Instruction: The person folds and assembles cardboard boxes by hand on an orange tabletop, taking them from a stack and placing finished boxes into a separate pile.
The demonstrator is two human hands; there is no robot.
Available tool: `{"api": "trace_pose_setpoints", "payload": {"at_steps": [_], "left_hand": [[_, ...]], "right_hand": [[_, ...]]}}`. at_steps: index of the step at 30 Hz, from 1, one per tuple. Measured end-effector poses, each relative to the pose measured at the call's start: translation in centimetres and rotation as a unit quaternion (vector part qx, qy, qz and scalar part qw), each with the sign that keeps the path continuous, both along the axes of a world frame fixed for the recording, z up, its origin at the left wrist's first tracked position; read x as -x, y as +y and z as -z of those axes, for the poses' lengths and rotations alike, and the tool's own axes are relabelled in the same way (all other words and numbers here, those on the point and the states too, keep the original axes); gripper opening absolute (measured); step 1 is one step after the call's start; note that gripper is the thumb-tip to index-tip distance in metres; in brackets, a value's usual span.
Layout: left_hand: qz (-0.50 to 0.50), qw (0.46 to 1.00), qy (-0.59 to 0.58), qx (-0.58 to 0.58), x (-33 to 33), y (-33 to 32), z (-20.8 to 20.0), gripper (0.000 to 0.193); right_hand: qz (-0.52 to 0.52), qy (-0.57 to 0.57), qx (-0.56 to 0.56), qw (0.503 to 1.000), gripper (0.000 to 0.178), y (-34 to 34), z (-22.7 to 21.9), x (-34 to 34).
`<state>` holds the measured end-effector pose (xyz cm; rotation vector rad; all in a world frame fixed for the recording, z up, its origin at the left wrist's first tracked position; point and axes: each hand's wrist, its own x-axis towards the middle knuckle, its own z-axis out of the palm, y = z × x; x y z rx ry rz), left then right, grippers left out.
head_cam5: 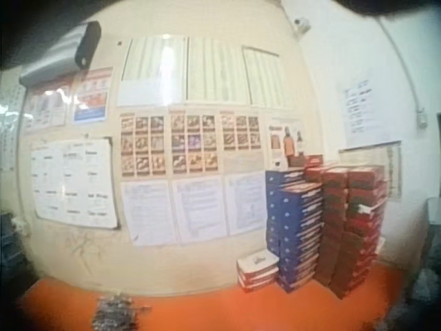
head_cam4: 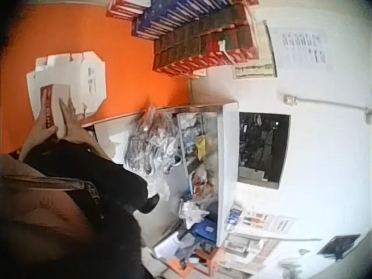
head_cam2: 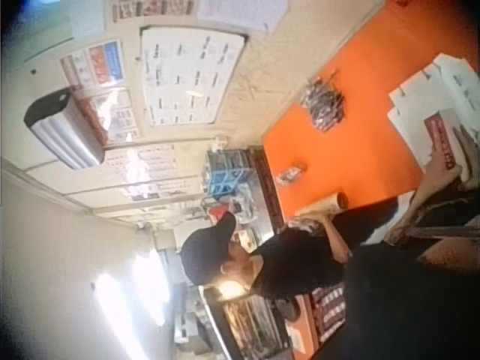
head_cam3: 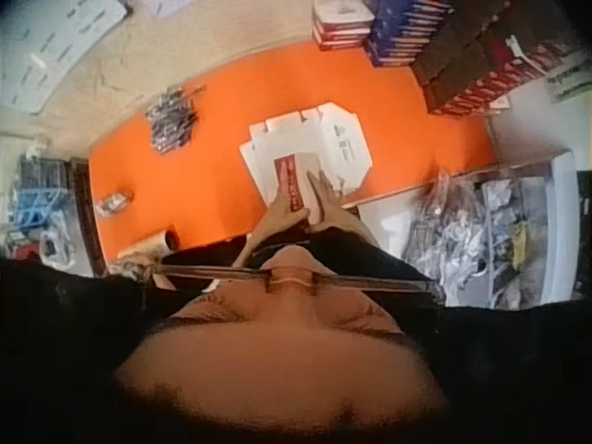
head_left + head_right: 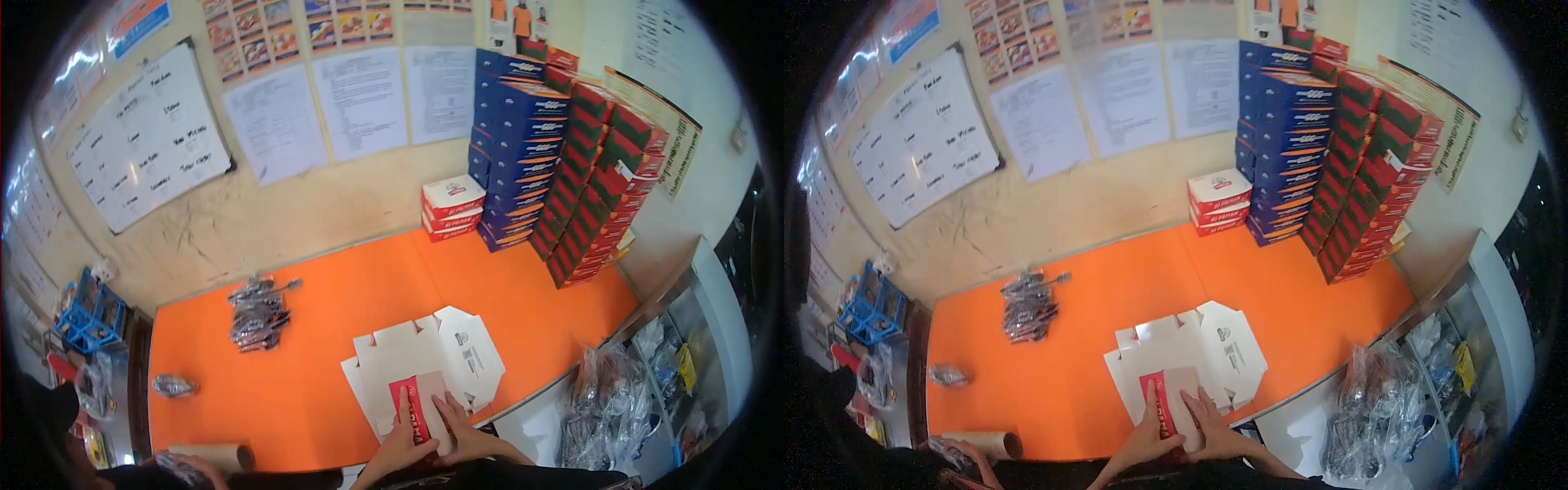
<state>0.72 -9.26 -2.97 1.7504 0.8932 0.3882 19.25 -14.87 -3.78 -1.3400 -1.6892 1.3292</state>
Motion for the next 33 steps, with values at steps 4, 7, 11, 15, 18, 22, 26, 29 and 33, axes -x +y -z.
{"api": "trace_pose_setpoints", "payload": {"at_steps": [4,7,11,15,18,22,26,29,33], "left_hand": [[-0.007,0.993,-0.120,-0.015,-0.2,2.3,-0.9,0.120],[-0.200,0.962,-0.180,-0.054,-2.8,3.1,-1.6,0.109],[-0.406,0.795,-0.436,0.112,-4.2,3.3,-3.1,0.097],[-0.427,0.786,-0.426,0.137,-4.5,4.3,4.5,0.096],[-0.472,0.748,-0.441,0.151,-2.3,8.6,4.9,0.095],[-0.443,0.833,-0.319,0.087,-5.1,10.8,6.8,0.094],[-0.336,0.782,-0.442,0.283,-6.5,10.3,1.9,0.084],[-0.399,0.818,-0.368,0.194,-3.6,12.5,8.1,0.091],[-0.312,0.886,-0.313,0.142,-1.4,13.9,3.1,0.082]], "right_hand": [[-0.072,0.030,-0.110,0.991,0.110,4.2,-0.8,-2.0],[0.007,-0.227,-0.275,0.934,0.100,5.9,-3.2,-0.1],[0.246,0.176,-0.065,0.951,0.121,7.1,-2.0,0.3],[0.246,0.321,0.016,0.915,0.134,8.5,0.8,1.1],[0.192,0.158,0.095,0.964,0.127,10.1,-4.2,-2.7],[0.052,-0.312,-0.265,0.911,0.100,14.8,-1.6,-2.6],[0.112,-0.283,-0.260,0.916,0.066,25.6,6.1,-10.1],[0.143,-0.482,-0.386,0.773,0.060,34.0,12.3,-18.0],[0.201,-0.560,-0.351,0.723,0.045,38.6,16.5,-24.3]]}}
